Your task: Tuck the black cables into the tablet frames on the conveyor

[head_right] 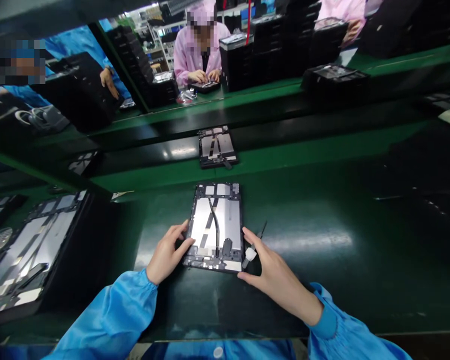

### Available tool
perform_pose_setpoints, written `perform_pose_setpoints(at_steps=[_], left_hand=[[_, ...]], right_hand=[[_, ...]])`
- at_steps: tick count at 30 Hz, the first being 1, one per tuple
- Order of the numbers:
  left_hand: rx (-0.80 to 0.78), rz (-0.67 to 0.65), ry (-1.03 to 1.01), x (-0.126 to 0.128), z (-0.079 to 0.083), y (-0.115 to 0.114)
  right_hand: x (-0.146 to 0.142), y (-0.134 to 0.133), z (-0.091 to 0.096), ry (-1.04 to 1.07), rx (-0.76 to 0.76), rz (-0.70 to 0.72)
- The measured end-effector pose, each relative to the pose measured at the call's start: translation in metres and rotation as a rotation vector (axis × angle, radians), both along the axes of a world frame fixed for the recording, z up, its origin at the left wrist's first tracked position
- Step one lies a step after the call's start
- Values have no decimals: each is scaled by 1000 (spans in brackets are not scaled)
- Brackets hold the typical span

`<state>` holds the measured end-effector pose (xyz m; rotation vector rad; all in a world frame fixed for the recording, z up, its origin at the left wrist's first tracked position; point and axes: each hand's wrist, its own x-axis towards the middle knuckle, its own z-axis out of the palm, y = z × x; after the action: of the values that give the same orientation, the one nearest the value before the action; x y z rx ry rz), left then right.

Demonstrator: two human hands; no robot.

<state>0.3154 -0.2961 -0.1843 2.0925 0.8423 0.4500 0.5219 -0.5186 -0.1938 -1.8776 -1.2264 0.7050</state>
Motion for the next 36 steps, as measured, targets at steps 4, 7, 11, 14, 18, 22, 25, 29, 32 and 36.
perform_pose_setpoints(at_steps=[4,7,11,14,18,22,25,29,32,36], left_hand=[[151,-256,107,-26,2,-12],[254,-293,91,-33,-5,-32],[408,-206,83,-28,-14,-55],[494,-195,94,-25,-9,-58],[499,-245,25,-25,8,-61],[366,-332,-106,-17,13,-70],[246,-323,-190,-10,8,-72],[131,-262,-229,-8,5,-69],[126,-199,-158,-10,6,-67],[128,-212,-162,-12,9,-65]], right_hand=[[-2,-3,-2,-7,-10,-8],[5,-4,-2,-36,2,-6],[20,-8,-1,-44,4,-13],[23,-13,4,-21,11,-37],[7,-13,16,-57,97,-153],[-23,5,24,-80,252,14],[-42,24,23,-66,239,189],[-53,40,20,-48,243,164],[-54,42,21,-33,264,115],[-54,42,23,-35,256,115]])
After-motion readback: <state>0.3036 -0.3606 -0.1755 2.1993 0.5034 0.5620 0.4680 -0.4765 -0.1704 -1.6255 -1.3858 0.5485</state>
